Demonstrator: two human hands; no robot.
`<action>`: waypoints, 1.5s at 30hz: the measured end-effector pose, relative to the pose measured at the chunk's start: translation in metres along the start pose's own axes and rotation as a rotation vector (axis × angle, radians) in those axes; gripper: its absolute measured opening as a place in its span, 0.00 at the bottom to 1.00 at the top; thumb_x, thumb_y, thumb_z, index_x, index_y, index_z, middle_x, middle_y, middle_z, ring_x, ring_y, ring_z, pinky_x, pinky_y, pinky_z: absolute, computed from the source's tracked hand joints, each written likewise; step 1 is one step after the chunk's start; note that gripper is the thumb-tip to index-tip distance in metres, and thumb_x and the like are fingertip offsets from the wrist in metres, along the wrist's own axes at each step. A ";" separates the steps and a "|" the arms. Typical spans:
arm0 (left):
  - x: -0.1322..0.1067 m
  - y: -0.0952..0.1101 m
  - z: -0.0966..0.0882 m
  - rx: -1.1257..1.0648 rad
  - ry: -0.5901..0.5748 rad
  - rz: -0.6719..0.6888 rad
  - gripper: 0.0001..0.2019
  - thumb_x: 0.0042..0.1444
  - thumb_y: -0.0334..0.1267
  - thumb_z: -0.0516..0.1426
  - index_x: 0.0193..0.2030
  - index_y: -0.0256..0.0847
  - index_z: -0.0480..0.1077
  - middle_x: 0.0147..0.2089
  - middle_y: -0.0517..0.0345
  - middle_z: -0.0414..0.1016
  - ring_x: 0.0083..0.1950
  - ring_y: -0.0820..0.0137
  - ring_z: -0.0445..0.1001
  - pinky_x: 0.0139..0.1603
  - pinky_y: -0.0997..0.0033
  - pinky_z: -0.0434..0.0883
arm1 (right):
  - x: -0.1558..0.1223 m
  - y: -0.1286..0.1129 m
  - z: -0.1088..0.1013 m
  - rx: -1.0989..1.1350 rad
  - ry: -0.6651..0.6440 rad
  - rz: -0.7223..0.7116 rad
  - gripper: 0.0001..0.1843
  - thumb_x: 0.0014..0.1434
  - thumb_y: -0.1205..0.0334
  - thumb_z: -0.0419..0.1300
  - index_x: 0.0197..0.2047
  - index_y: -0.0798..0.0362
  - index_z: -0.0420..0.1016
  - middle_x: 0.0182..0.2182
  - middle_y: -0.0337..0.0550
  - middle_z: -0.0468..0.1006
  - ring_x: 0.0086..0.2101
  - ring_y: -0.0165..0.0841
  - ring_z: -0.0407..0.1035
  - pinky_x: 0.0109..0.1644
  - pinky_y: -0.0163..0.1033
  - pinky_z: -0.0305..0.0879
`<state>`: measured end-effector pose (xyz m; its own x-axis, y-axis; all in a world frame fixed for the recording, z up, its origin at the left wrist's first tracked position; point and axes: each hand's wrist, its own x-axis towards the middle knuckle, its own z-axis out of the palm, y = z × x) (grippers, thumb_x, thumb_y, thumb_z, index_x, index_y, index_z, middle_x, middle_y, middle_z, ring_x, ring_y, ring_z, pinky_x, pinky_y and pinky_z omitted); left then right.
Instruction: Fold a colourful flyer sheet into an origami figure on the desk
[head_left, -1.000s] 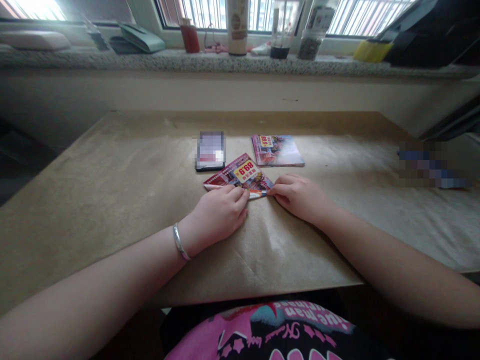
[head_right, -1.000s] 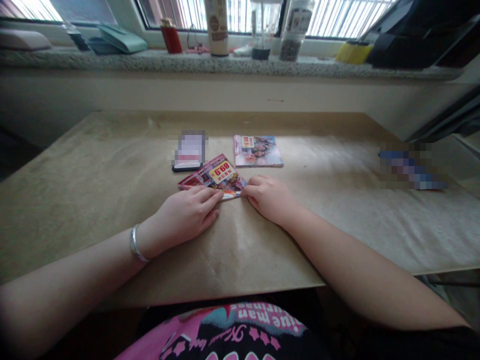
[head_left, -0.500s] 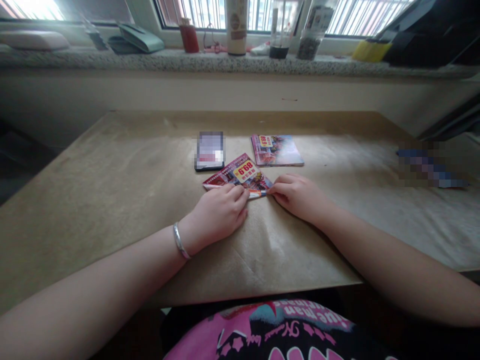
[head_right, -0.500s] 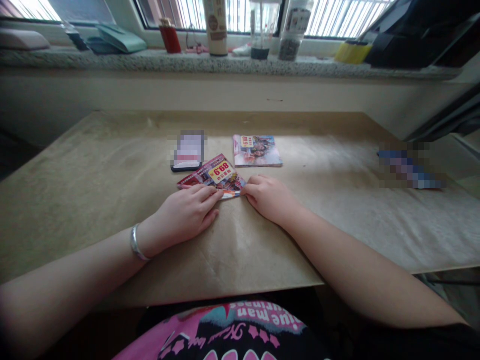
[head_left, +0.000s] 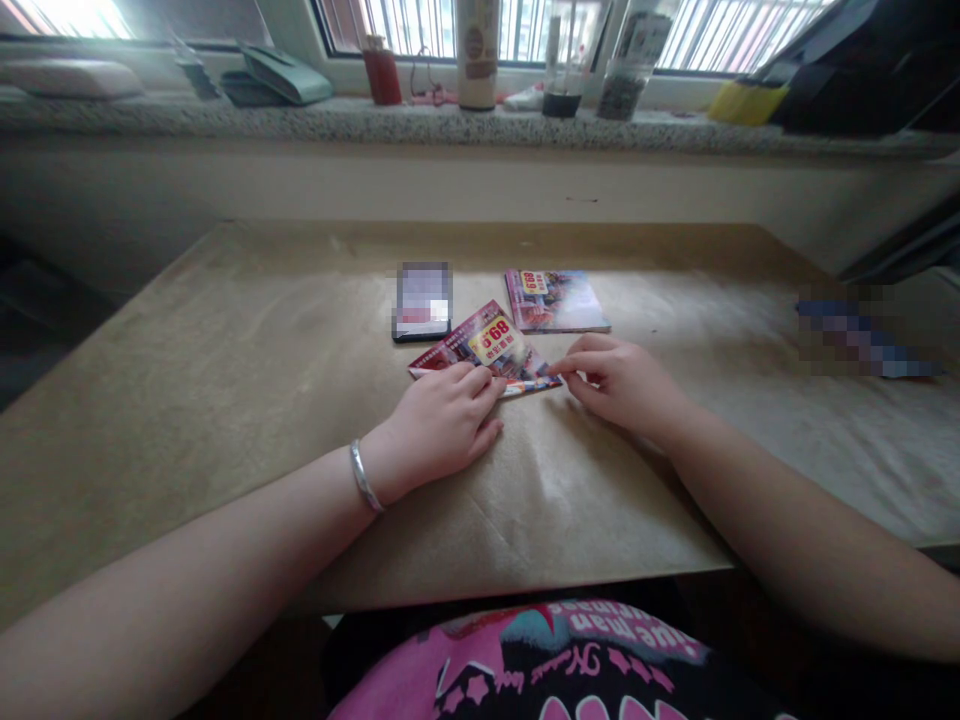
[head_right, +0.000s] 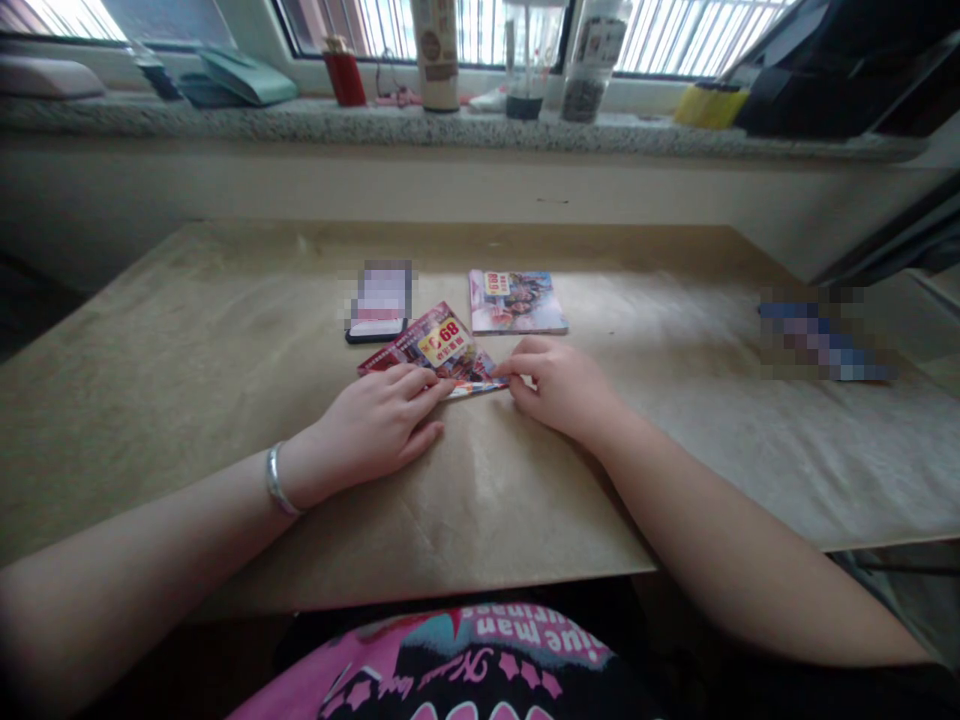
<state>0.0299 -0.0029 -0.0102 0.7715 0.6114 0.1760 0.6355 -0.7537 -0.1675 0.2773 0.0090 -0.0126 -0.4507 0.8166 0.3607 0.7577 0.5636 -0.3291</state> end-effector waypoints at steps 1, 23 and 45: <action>0.000 0.000 0.000 0.002 -0.004 0.001 0.24 0.65 0.47 0.47 0.60 0.33 0.66 0.51 0.47 0.72 0.50 0.58 0.69 0.52 0.60 0.68 | -0.001 -0.004 0.000 -0.050 -0.057 -0.016 0.14 0.59 0.65 0.55 0.43 0.48 0.82 0.35 0.41 0.78 0.29 0.29 0.70 0.33 0.35 0.61; -0.002 0.001 0.000 0.024 -0.019 0.002 0.26 0.65 0.49 0.47 0.61 0.32 0.64 0.51 0.46 0.71 0.52 0.58 0.68 0.54 0.60 0.67 | 0.002 0.002 -0.022 -0.264 -0.443 0.121 0.17 0.62 0.59 0.53 0.48 0.37 0.80 0.37 0.38 0.82 0.33 0.33 0.73 0.30 0.36 0.56; -0.002 0.003 0.000 0.064 -0.022 0.021 0.27 0.66 0.48 0.46 0.61 0.29 0.65 0.50 0.43 0.71 0.49 0.58 0.69 0.51 0.60 0.68 | 0.002 -0.004 0.013 -0.121 -0.087 -0.227 0.13 0.62 0.67 0.54 0.41 0.55 0.81 0.36 0.48 0.79 0.38 0.36 0.71 0.45 0.40 0.67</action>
<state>0.0304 -0.0065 -0.0109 0.7845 0.6015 0.1510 0.6196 -0.7497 -0.2324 0.2676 0.0097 -0.0221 -0.6507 0.6815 0.3349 0.6809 0.7189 -0.1399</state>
